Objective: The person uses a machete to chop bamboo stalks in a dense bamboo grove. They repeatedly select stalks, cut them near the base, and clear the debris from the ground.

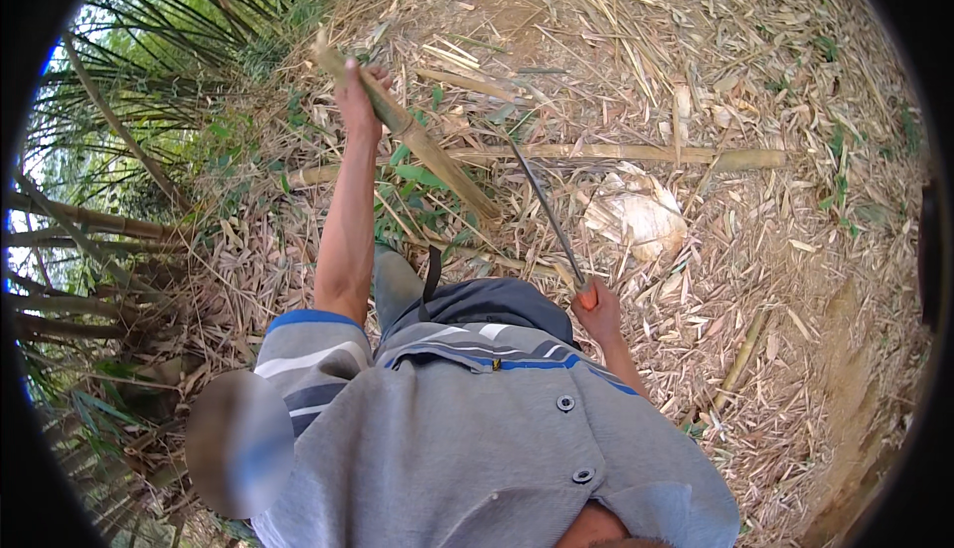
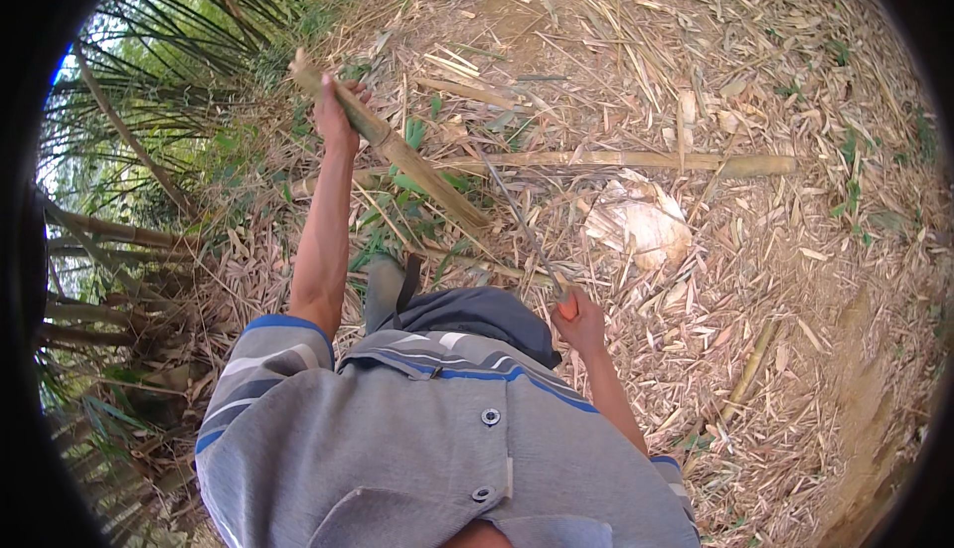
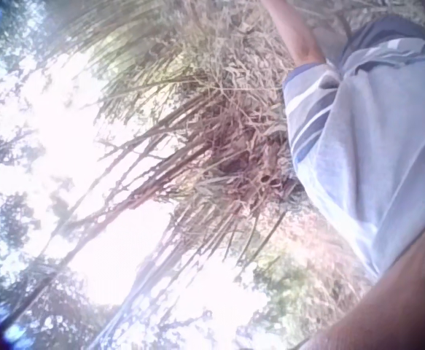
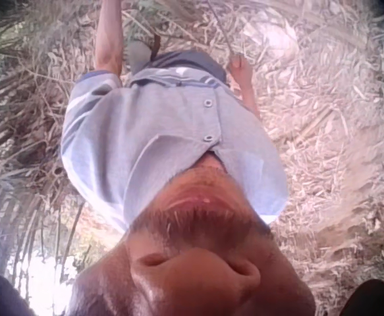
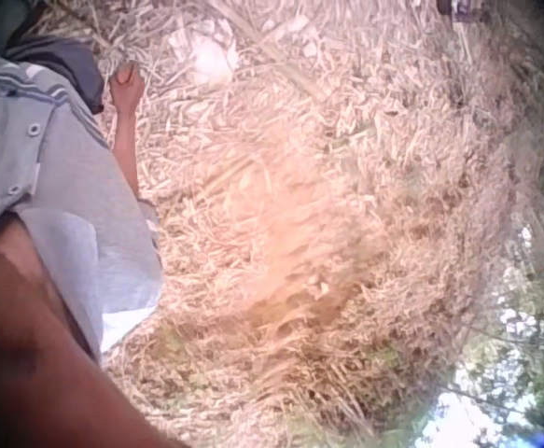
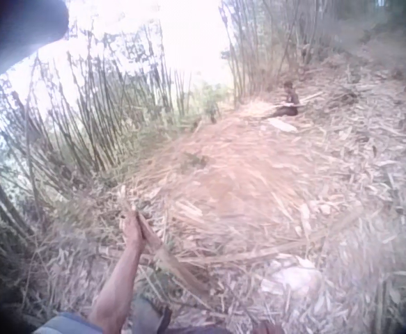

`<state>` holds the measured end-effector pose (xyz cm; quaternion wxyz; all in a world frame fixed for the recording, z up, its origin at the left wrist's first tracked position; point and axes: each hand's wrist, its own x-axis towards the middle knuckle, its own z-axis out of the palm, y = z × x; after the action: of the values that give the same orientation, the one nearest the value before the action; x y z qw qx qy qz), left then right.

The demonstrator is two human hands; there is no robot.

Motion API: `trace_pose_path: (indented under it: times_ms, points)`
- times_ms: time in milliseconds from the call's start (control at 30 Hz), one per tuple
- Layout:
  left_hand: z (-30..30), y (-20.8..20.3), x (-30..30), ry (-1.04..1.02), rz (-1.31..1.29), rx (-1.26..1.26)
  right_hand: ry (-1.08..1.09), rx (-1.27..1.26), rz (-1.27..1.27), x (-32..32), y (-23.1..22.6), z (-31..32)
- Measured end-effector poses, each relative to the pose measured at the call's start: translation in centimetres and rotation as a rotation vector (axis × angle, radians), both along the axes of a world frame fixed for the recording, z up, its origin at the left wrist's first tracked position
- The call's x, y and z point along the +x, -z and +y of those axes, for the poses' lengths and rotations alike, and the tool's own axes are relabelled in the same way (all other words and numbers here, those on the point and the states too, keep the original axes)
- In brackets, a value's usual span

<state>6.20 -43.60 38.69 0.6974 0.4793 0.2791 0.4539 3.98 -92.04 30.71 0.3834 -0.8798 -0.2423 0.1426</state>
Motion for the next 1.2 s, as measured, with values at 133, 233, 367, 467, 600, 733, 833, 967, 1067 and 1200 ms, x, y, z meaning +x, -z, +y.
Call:
trace_pose_path:
  times_ms: [133,233,367,467,600,733,833,967,1067,1200]
  points:
    - [1.1,-1.1,0.6,0.104,0.021,0.079,-0.166,0.054,0.046,2.4,-2.0,3.2]
    - [1.4,-1.8,0.5,0.121,-0.032,0.058,-0.188,0.351,0.034,2.3,-5.1,6.9]
    - [0.8,-2.1,1.3,0.102,-0.037,0.058,-0.126,0.711,0.106,1.9,-8.1,10.4]
    - [1.1,-1.3,1.0,0.158,-0.012,0.045,-0.243,0.121,-0.003,3.9,-1.6,9.7]
    - [2.3,4.3,-1.0,0.027,0.215,0.215,-0.253,0.133,-0.047,2.8,3.3,10.1]
    - [1.5,3.2,-0.1,0.084,0.027,0.026,-0.196,0.181,0.123,2.3,-1.9,10.0]
    - [2.1,3.4,1.1,0.128,0.042,0.024,-0.184,0.519,0.139,2.8,-8.3,11.4]
    - [2.7,2.0,3.8,0.147,0.025,0.012,-0.19,0.338,0.111,5.2,-5.0,11.3]
    - [1.0,5.1,1.7,0.065,0.126,0.17,-0.233,-0.162,0.105,4.1,1.1,9.3]
    - [3.1,7.0,0.0,0.083,0.187,0.078,-0.102,-0.036,0.118,0.1,3.6,7.2]
